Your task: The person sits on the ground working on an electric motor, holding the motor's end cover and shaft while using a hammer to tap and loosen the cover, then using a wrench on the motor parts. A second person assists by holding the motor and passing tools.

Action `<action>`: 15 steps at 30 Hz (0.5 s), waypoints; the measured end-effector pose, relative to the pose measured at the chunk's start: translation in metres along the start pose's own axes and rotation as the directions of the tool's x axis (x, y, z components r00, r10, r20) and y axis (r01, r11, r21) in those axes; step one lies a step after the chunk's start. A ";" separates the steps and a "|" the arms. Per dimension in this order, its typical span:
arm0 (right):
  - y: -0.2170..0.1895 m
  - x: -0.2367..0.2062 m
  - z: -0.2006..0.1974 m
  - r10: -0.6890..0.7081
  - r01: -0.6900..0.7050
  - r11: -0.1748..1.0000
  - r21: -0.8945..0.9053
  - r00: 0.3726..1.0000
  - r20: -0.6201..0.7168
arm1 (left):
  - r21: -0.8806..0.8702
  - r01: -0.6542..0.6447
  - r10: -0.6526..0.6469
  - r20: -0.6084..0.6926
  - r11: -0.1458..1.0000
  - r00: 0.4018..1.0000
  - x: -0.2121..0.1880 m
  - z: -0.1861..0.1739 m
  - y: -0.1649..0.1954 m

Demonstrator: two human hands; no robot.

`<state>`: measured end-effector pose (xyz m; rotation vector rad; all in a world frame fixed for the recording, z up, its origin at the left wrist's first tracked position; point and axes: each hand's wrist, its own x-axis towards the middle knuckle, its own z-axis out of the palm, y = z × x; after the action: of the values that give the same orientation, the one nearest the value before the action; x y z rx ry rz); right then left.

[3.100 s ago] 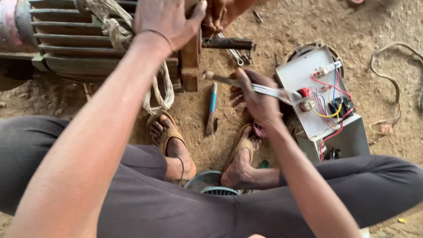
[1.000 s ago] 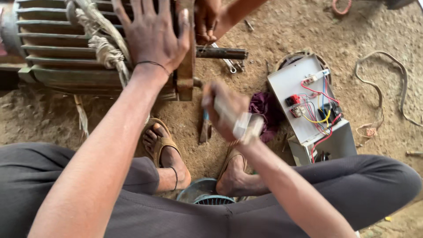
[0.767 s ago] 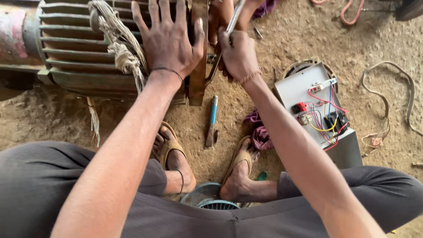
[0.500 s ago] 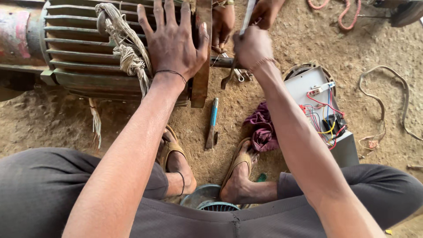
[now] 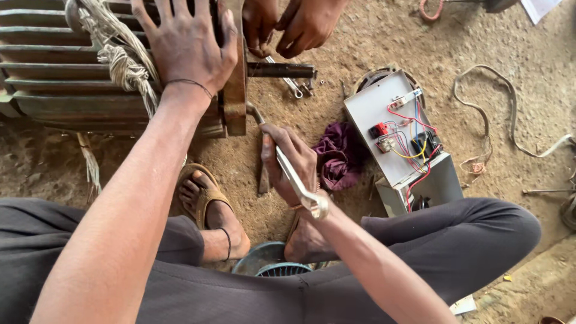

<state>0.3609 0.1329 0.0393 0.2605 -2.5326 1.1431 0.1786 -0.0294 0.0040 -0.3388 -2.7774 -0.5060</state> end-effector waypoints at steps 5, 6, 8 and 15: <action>-0.002 0.015 0.005 -0.046 0.046 0.999 0.002 0.998 -0.033 | 0.055 -0.025 0.030 -0.082 0.998 0.996 -0.002 0.005 -0.004; 0.005 0.020 0.008 -0.031 0.031 0.999 0.032 0.999 -0.010 | 0.061 -0.031 0.037 -0.107 0.998 0.994 -0.001 0.004 -0.003; 0.023 0.036 0.012 -0.138 0.139 0.989 -0.056 0.990 0.012 | 0.053 -0.006 0.008 -0.034 0.999 0.999 -0.001 0.002 -0.002; 0.050 0.159 0.025 0.238 -0.252 0.967 0.026 0.939 0.248 | 0.086 -0.038 0.047 -0.104 0.996 0.993 -0.003 0.010 -0.012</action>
<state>0.1932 0.1432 0.0509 0.1050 -2.8123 1.3513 0.1752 -0.0369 -0.0100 -0.3410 -2.6730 -0.3850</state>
